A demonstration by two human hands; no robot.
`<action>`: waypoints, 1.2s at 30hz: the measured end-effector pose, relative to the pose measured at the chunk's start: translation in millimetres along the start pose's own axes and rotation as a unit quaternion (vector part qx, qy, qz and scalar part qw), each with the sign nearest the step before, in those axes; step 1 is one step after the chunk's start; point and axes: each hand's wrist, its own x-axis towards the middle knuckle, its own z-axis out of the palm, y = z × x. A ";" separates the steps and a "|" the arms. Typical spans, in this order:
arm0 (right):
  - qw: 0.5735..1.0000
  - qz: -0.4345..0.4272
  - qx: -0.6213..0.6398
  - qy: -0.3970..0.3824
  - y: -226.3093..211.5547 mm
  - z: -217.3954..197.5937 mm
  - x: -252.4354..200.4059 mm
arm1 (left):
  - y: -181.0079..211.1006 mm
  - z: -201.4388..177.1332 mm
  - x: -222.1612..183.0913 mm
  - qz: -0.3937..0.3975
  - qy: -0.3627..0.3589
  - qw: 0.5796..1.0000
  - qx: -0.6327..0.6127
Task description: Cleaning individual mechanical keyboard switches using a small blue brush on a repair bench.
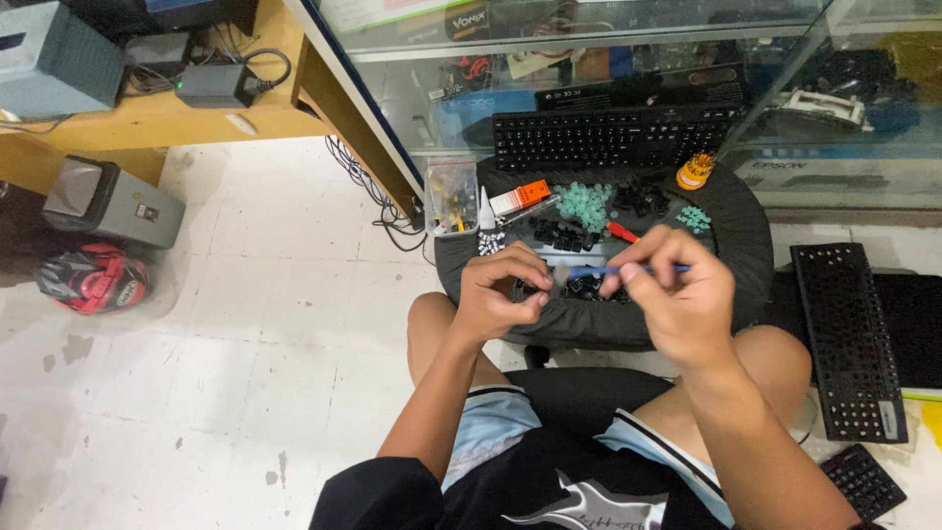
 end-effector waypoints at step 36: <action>0.942 0.052 -0.259 0.208 151.0 -181.4 -142.2 | -112.1 -80.5 -97.8 -0.326 -0.062 0.824 0.459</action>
